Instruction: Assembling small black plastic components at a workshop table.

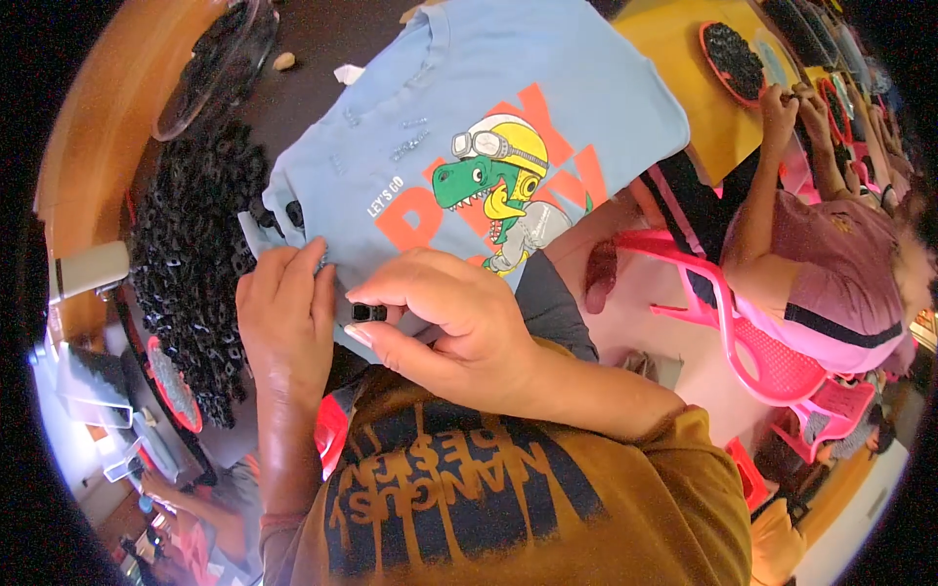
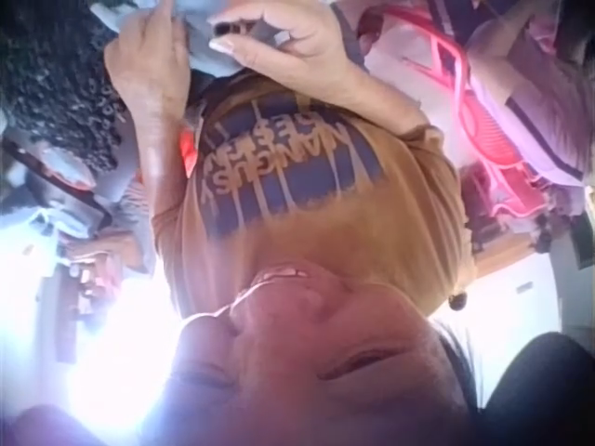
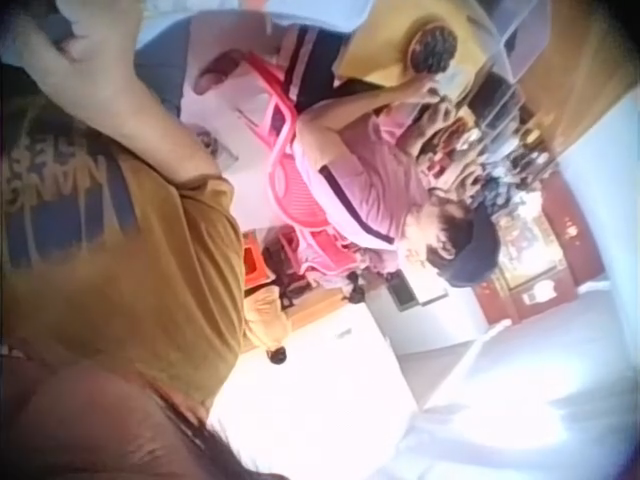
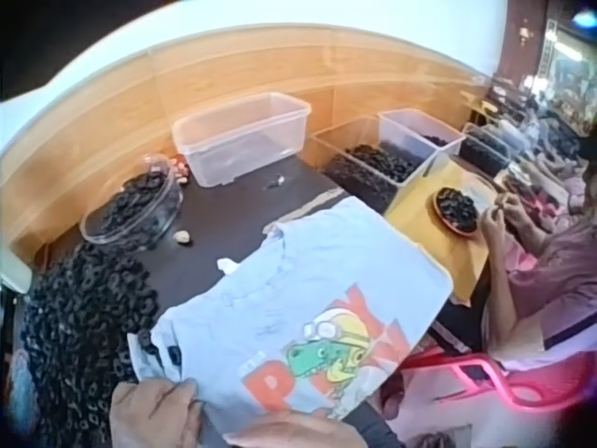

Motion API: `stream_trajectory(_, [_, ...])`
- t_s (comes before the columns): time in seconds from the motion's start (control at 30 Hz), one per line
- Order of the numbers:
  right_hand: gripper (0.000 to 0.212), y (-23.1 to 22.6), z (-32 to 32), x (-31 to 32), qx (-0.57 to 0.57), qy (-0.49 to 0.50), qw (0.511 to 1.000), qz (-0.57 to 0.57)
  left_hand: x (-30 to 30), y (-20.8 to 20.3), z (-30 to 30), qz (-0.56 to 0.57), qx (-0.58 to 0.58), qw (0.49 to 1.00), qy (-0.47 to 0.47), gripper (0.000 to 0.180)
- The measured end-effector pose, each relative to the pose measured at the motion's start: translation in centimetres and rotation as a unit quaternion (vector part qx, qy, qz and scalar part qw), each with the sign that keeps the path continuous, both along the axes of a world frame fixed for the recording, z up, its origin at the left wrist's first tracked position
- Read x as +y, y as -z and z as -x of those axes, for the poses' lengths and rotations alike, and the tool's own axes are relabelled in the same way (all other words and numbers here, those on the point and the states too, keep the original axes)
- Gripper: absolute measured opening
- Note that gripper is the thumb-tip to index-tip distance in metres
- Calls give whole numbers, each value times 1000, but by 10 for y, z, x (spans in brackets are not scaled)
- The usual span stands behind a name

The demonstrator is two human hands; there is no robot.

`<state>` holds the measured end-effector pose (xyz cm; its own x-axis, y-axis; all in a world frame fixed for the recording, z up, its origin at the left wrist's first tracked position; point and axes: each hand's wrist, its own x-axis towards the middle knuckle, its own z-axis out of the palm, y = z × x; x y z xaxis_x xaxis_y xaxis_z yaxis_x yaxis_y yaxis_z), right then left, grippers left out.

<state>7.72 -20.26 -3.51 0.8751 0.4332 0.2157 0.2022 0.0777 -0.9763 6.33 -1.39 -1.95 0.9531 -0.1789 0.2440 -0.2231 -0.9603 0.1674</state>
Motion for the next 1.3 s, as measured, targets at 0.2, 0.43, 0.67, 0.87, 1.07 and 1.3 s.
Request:
stream_trajectory(0.2, [26, -2, -5, 0, -39, 8, 999, 0, -4, -19, 10, 261, 22, 965, -23, 19])
stream_trajectory(0.43, [28, -7, -5, 3, -86, -8, 996, 14, -10, -51, 30, 381, 120, 916, 20, 27])
stream_trajectory(0.67, [25, -9, 2, 10, -116, 1, 993, 31, -6, -45, 39, 341, 111, 933, 21, 30])
stream_trajectory(0.87, [27, -8, 7, 15, -134, -10, 990, 48, -6, -37, 51, 281, 55, 958, 30, 36])
stream_trajectory(1.07, [27, -3, 11, 20, -109, -28, 993, 29, -1, -33, 58, 300, 70, 951, 38, 40])
stream_trajectory(1.3, [27, -9, 7, 26, -57, -86, 995, 19, 11, -37, 68, 353, 86, 931, -44, 41])
